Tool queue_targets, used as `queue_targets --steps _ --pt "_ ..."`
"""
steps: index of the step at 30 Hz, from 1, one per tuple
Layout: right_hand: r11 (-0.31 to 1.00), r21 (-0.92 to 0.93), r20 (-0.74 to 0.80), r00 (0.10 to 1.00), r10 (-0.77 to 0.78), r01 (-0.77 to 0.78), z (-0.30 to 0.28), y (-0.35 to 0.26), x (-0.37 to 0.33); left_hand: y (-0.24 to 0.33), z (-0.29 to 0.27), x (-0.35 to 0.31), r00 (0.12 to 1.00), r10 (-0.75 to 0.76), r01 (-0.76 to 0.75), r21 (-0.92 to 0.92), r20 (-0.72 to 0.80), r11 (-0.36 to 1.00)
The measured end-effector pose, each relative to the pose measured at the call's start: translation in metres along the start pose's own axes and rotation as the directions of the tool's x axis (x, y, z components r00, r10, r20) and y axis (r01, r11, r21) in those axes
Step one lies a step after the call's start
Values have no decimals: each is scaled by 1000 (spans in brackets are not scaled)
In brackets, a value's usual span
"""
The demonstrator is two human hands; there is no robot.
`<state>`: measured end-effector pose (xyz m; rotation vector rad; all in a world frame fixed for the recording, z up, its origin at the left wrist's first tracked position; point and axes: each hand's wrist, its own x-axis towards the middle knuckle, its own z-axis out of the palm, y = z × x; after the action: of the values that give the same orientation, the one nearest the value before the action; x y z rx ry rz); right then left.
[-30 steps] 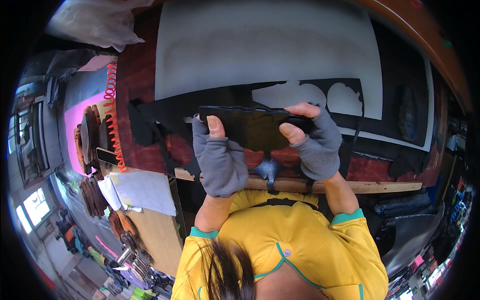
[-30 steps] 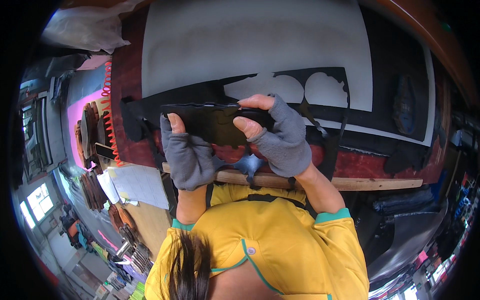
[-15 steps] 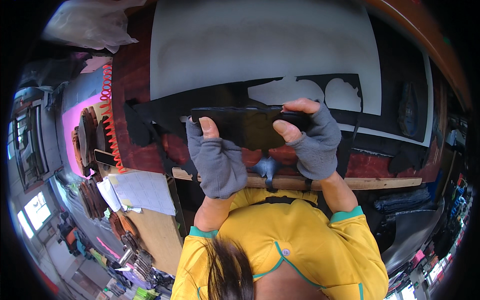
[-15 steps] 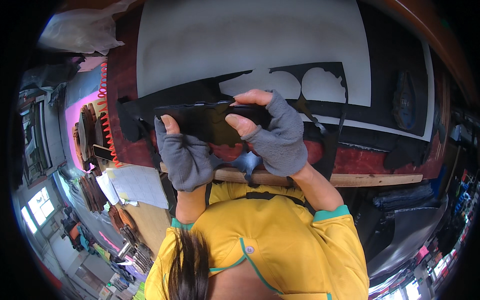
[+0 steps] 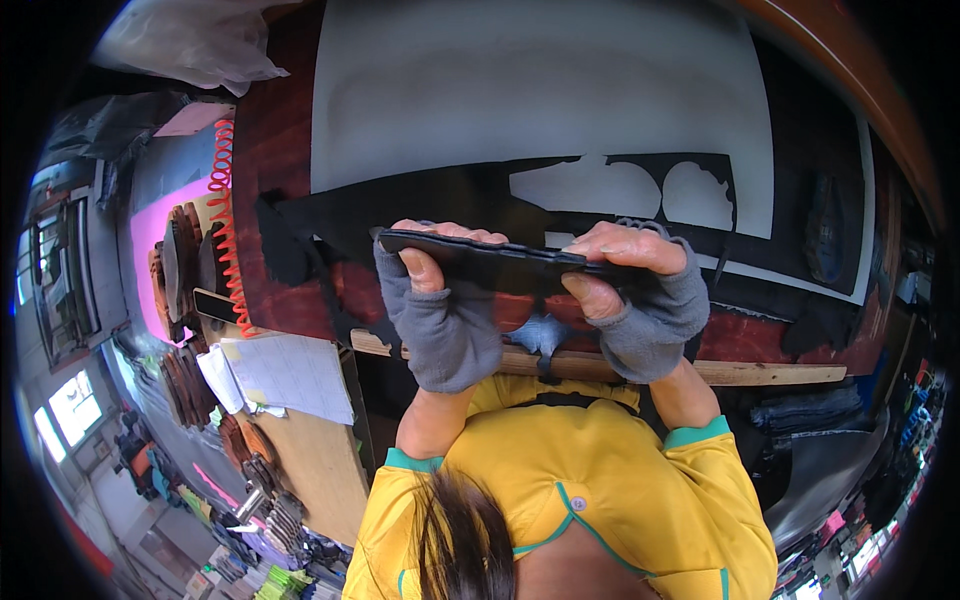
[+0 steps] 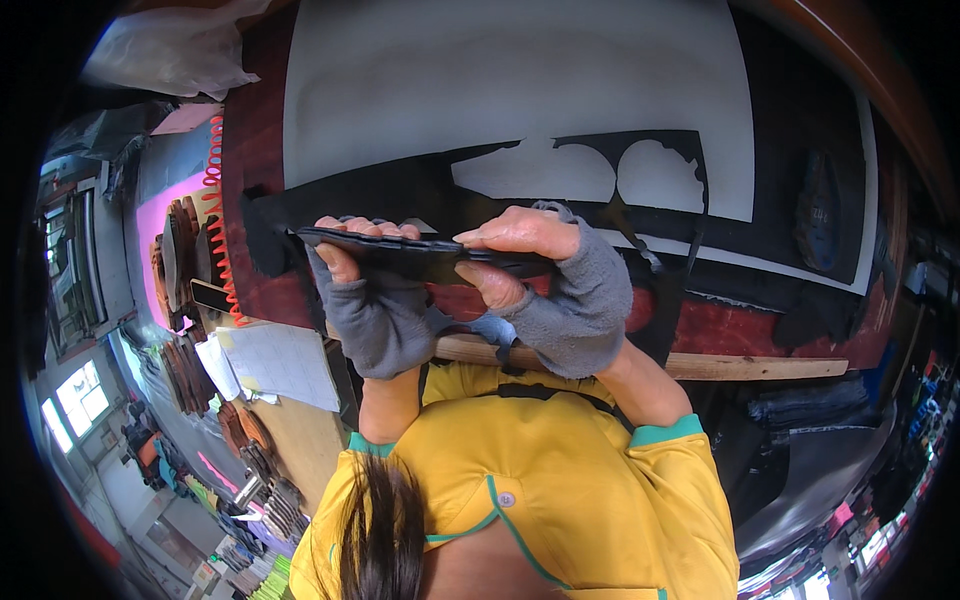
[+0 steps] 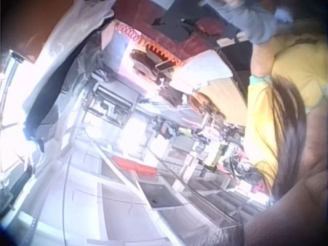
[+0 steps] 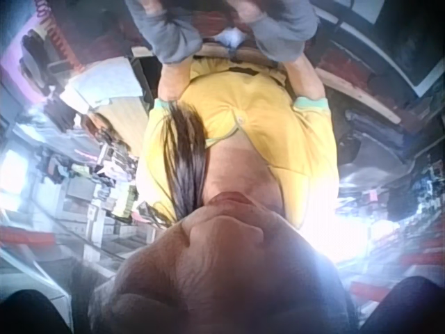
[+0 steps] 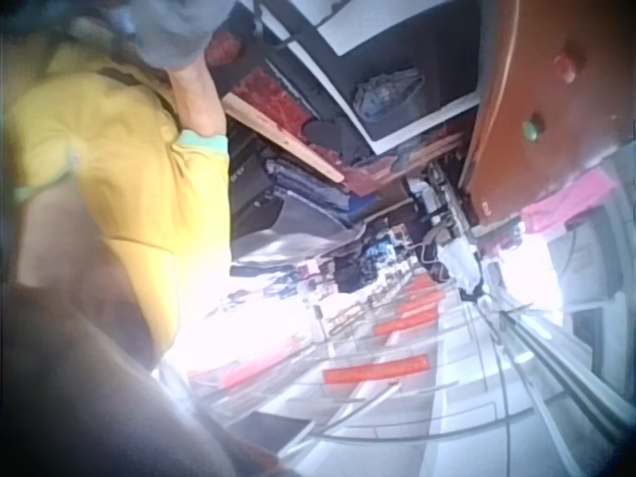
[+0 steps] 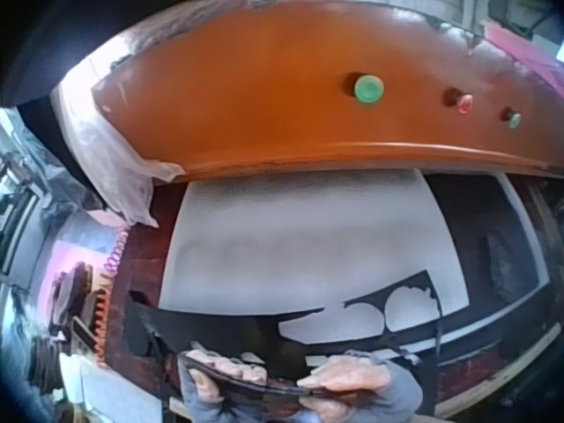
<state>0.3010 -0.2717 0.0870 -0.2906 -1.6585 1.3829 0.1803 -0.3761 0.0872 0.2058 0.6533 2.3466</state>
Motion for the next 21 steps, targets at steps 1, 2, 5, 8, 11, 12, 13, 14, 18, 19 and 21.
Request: queue_targets --steps 1,2,5,8,11,12,13,14,18,19,21 --pt "1000 17 2 1000 -2 2 0 1 0 0 0 0 1000 1 -1 -2 -2 1000" --pt "1000 16 -1 1000 -11 11 0 1 1 0 0 0 1000 3 -3 -2 -11 1000" --pt "1000 8 -3 1000 9 -9 2 3 0 1 -1 1 999 4 -3 37 -32 999" --pt "995 83 -31 998 56 -53 5 3 -2 3 -1 1 999 15 -10 90 -49 996" --pt "981 151 -24 992 127 -122 5 3 -3 3 -1 1 998 25 -16 131 -66 991" --pt "982 131 -2 991 137 -136 5 2 -2 4 -1 1 997 27 -16 143 -72 990" --pt "981 121 1 988 154 -153 3 1 -2 4 -1 0 994 34 -18 153 -100 988" --pt "972 127 23 981 195 -196 2 0 0 3 0 -1 991 41 -19 163 -129 986" --pt "923 183 18 940 340 -338 2 -3 5 2 0 -1 981 139 -87 336 -132 938" --pt "912 195 11 930 367 -362 3 -3 6 1 -1 -1 980 150 -99 339 -127 936" --pt "902 176 -32 913 406 -395 6 -2 8 0 -1 -1 973 176 -112 359 -152 926"
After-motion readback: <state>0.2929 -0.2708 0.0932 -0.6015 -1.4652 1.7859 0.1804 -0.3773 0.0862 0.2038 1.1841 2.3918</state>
